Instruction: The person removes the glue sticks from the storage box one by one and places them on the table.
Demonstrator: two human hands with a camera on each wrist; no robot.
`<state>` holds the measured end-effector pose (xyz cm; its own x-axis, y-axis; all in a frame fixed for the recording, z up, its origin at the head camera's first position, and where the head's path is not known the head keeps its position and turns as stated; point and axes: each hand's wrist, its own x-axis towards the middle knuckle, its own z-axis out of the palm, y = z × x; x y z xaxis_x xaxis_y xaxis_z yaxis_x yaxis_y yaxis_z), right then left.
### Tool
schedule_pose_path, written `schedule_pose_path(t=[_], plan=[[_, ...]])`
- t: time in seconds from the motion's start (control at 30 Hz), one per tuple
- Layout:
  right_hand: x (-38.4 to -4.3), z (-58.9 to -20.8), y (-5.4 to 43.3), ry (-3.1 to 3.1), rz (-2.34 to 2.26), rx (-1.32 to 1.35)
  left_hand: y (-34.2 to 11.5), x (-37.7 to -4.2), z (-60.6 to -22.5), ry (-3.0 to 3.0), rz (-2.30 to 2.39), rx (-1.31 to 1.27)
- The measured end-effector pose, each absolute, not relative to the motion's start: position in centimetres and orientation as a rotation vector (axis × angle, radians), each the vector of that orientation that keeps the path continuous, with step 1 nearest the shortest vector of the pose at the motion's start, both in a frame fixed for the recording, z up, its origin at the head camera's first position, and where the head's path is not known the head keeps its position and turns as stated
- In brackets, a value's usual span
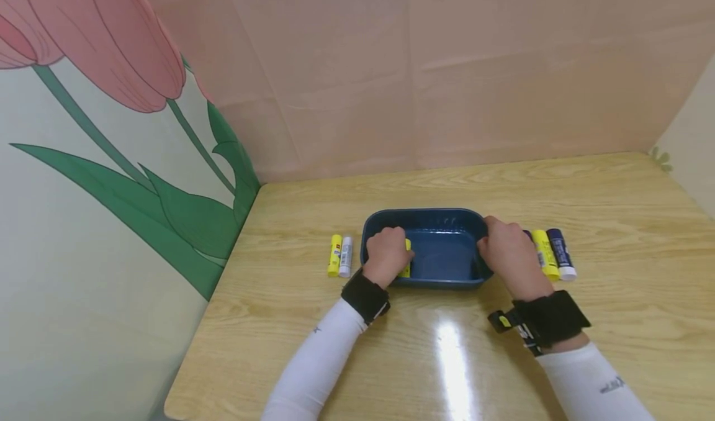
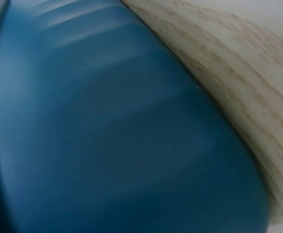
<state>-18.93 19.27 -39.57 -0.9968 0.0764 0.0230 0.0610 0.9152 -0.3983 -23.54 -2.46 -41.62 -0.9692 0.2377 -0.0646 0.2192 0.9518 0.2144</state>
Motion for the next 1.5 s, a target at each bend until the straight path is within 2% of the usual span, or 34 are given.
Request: schedule_pose_path(t=[1.5], plan=[[-18.9, -39.6, 19.3, -3.04, 0.632, -0.09, -3.2, -23.4, -43.0, 3.01, 0.619, 0.401]])
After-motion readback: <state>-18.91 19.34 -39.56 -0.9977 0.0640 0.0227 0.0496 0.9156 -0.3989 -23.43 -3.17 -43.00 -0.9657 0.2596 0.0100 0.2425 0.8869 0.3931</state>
